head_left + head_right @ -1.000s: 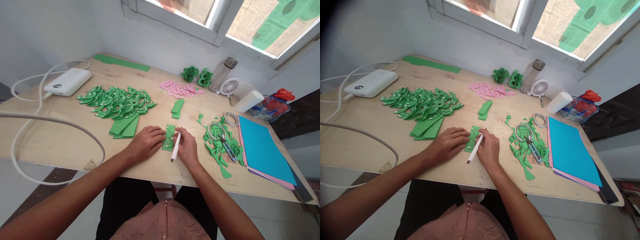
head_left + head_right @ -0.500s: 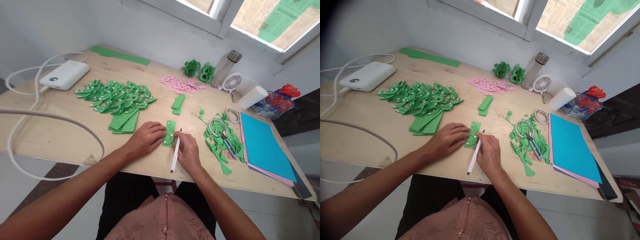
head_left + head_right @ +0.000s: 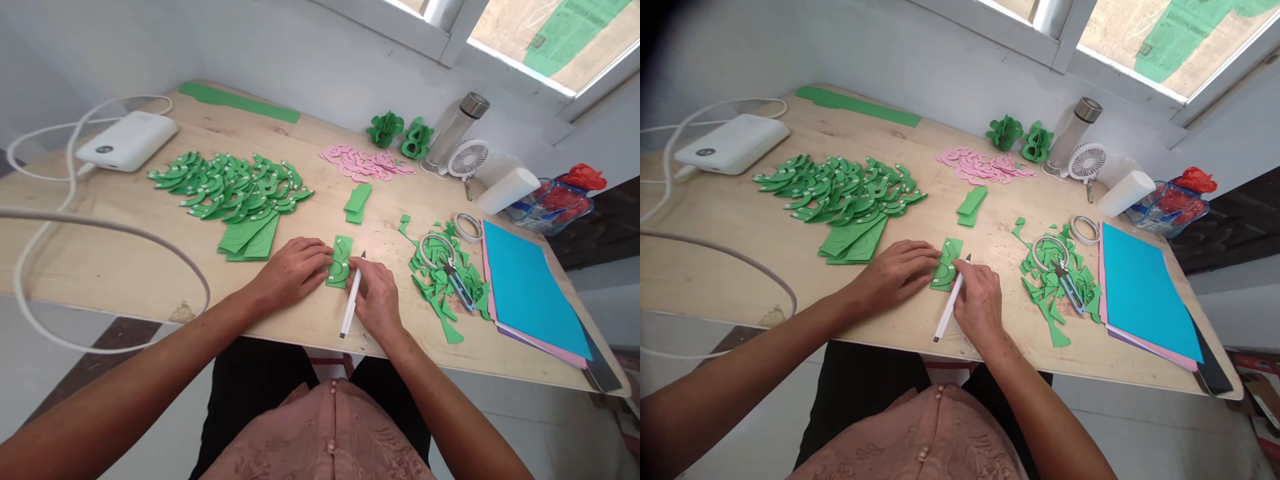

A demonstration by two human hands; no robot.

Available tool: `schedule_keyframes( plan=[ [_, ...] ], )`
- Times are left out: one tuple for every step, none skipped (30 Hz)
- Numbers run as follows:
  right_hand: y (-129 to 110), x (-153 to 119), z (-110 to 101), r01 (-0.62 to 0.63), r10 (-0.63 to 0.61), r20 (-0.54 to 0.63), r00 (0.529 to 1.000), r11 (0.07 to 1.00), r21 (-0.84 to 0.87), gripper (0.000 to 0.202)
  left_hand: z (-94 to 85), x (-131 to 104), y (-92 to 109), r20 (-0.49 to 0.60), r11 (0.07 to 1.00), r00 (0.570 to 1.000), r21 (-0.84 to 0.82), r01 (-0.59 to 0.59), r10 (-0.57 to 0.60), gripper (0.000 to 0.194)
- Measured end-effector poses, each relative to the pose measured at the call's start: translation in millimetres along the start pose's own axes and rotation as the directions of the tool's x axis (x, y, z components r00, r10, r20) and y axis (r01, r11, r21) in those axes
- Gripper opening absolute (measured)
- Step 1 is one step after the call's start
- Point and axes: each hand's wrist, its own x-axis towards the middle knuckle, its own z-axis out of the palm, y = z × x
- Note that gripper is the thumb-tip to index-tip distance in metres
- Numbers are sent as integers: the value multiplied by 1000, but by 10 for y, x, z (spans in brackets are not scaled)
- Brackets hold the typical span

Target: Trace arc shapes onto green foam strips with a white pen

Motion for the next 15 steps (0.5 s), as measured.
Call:
schedule_keyframes(
  plan=[
    [0,-2,1,6,-6,0,1000,1000,-7,34,-2,1,2,-1,1000,1000,3,-2,2,19],
    [-1,-3,1,14,-14,2,1000,1000,-15,34,-5,3,4,-1,1000,1000,5,-6,6,19],
    [-1,-5,2,22,-22,4,1000,999,-23,33,-8,4,6,-2,1000,1000,6,-8,8,19],
    [-1,-6,4,30,-30,8,1000,999,-30,32,-12,6,9,0,1000,1000,5,-8,8,19],
    [-1,-7,5,35,-35,10,999,999,-35,32,-15,8,11,2,1000,1000,2,-6,6,20],
    [-1,-8,7,38,-38,11,999,999,-37,31,-17,9,12,6,1000,1000,0,-1,1,20],
    [0,-9,9,40,-40,10,999,998,-37,31,-18,10,11,10,1000,1000,-1,4,-4,21],
    [1,-9,11,42,-42,6,999,998,-36,30,-17,10,10,10,1000,1000,-1,6,-6,22],
    [2,-10,13,45,-45,2,999,998,-36,30,-16,10,8,9,1000,1000,1,6,-6,23],
    [2,-10,15,48,-48,-3,999,998,-36,30,-13,10,4,8,1000,1000,3,4,-4,24],
    [2,-10,17,49,-50,-6,999,998,-36,30,-10,9,1,5,1000,1000,5,2,-2,24],
    [2,-10,17,49,-49,-7,999,998,-38,30,-6,8,-2,3,1000,1000,6,1,-1,24],
    [1,-9,17,46,-47,-5,999,998,-40,30,-3,7,-3,2,1000,1000,5,3,-3,24],
    [0,-8,16,42,-42,-1,999,998,-42,31,0,7,-4,2,1000,1000,3,6,-6,24],
    [-1,-7,15,38,-38,5,999,998,-43,31,2,6,-4,3,1000,1000,2,10,-10,24]
  ],
)
